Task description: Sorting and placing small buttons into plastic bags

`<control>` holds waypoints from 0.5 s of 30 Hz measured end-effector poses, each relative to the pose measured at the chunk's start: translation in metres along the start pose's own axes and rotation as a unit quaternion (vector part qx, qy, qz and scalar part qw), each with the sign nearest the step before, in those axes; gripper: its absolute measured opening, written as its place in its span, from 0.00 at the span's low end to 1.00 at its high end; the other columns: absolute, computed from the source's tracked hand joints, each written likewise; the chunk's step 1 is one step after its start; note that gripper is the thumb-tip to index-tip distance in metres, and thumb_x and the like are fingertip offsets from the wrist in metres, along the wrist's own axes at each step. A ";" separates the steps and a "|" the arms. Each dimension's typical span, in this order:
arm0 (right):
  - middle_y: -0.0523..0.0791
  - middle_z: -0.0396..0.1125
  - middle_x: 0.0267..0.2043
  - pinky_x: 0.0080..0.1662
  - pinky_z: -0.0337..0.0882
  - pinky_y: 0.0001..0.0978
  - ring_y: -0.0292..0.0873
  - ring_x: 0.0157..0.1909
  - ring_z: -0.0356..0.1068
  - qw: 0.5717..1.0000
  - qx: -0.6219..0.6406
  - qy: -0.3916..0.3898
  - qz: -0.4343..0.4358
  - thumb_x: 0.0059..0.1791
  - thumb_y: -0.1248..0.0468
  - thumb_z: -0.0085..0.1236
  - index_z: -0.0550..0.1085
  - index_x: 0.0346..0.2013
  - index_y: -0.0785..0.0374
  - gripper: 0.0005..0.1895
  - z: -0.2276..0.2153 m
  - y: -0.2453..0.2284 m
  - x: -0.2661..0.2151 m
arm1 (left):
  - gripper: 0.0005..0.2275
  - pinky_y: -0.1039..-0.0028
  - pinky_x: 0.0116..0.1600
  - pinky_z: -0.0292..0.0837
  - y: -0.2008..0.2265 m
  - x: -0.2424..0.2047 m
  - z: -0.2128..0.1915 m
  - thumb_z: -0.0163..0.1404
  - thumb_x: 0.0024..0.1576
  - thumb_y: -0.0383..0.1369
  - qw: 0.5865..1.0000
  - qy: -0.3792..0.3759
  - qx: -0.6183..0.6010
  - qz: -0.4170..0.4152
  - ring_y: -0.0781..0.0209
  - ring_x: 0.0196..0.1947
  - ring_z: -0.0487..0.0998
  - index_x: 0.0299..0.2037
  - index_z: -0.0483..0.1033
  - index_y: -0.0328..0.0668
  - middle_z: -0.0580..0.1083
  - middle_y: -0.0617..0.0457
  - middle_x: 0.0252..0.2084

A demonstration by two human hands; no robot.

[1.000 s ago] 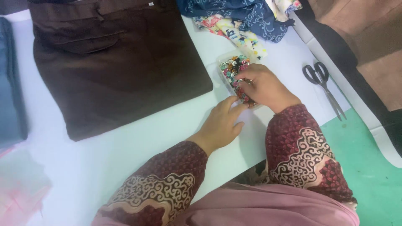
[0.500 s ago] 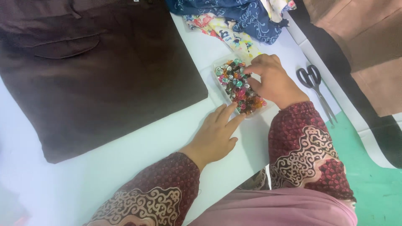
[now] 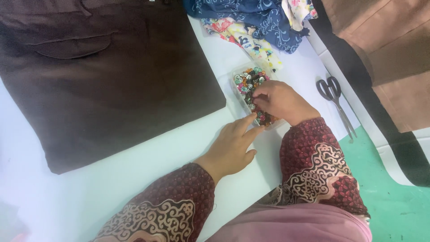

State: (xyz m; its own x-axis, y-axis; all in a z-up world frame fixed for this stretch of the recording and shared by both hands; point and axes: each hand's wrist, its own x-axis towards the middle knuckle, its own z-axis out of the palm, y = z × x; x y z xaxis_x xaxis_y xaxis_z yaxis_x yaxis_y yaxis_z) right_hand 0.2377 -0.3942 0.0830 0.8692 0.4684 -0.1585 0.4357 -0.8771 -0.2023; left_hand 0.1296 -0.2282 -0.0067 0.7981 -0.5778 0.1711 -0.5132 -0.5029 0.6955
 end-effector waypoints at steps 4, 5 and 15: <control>0.57 0.75 0.46 0.53 0.77 0.45 0.53 0.48 0.76 0.998 0.021 0.055 -0.022 0.53 0.70 0.56 0.79 0.51 0.66 0.13 -0.004 0.024 0.001 | 0.26 0.53 0.71 0.58 -0.001 0.001 -0.003 0.52 0.59 0.32 0.999 0.020 -0.022 0.012 0.42 0.71 0.63 0.69 0.63 0.47 0.54 0.41 0.74; 0.57 0.75 0.45 0.50 0.77 0.45 0.53 0.46 0.76 0.995 0.019 0.091 -0.034 0.53 0.71 0.56 0.79 0.51 0.67 0.12 -0.008 0.028 0.001 | 0.26 0.54 0.71 0.58 -0.001 0.002 -0.005 0.51 0.59 0.32 1.000 0.016 -0.022 0.010 0.43 0.70 0.64 0.69 0.62 0.49 0.54 0.41 0.74; 0.53 0.76 0.43 0.47 0.77 0.46 0.54 0.45 0.76 0.986 -0.068 0.154 -0.003 0.49 0.72 0.59 0.81 0.50 0.61 0.15 0.020 0.033 0.013 | 0.25 0.53 0.72 0.57 -0.007 0.001 0.005 0.51 0.58 0.33 0.999 0.018 -0.036 0.011 0.46 0.68 0.66 0.68 0.63 0.49 0.53 0.42 0.75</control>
State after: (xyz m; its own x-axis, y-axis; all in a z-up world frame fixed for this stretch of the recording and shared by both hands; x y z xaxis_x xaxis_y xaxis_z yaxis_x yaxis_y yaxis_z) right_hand 0.2587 -0.4149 0.0546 0.8870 0.4379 0.1467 0.4506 -0.8902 -0.0670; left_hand 0.1327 -0.2286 -0.0147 0.7989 -0.5631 0.2112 -0.5070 -0.4417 0.7401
